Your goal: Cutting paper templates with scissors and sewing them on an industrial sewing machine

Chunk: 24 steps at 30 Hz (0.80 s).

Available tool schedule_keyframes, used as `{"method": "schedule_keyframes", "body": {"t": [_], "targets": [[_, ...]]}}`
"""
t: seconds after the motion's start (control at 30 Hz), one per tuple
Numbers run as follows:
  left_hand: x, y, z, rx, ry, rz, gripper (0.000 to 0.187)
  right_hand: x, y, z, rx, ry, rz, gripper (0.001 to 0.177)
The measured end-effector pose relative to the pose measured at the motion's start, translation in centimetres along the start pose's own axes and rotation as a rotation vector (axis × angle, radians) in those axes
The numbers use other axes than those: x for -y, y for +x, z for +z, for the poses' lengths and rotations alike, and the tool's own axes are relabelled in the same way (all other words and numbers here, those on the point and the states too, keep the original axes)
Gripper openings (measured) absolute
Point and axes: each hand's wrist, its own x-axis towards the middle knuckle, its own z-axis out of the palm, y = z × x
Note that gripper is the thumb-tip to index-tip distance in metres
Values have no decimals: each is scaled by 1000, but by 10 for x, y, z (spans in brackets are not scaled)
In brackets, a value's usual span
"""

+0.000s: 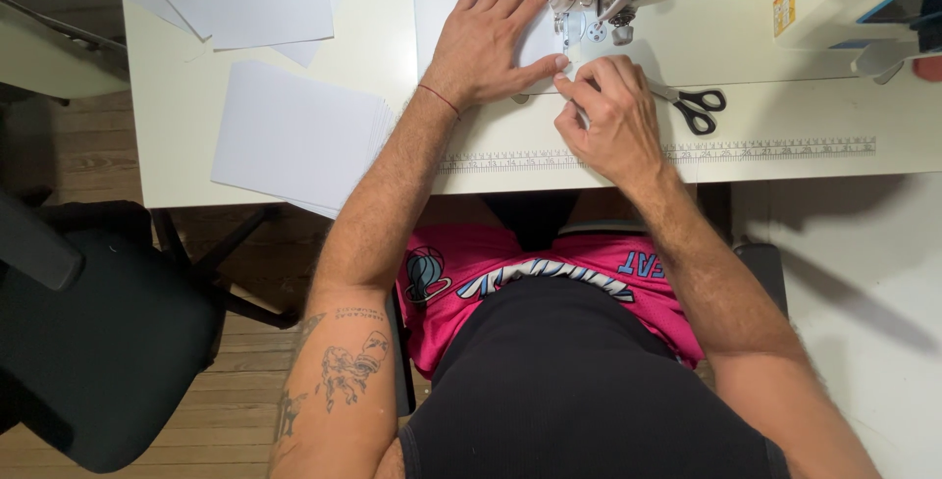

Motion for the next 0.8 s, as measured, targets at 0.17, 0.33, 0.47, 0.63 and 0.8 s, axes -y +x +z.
{"method": "schedule_keyframes", "body": {"t": [0.17, 0.33, 0.47, 0.63, 0.8], "targets": [[-1, 0, 2, 5, 3, -4, 89, -1, -1, 0, -17, 0, -10, 29], [1, 2, 0, -5, 14, -19, 88, 0, 0, 0, -15, -8, 1, 34], [-6, 5, -14, 95, 14, -52, 89, -2, -2, 1, -9, -31, -7, 36], [-2, 8, -12, 93, 13, -58, 90, -3, 0, 1, 6, -33, 19, 37], [4, 11, -9, 48, 8, -26, 86, -5, 1, 3, 41, -39, 31, 41]]}}
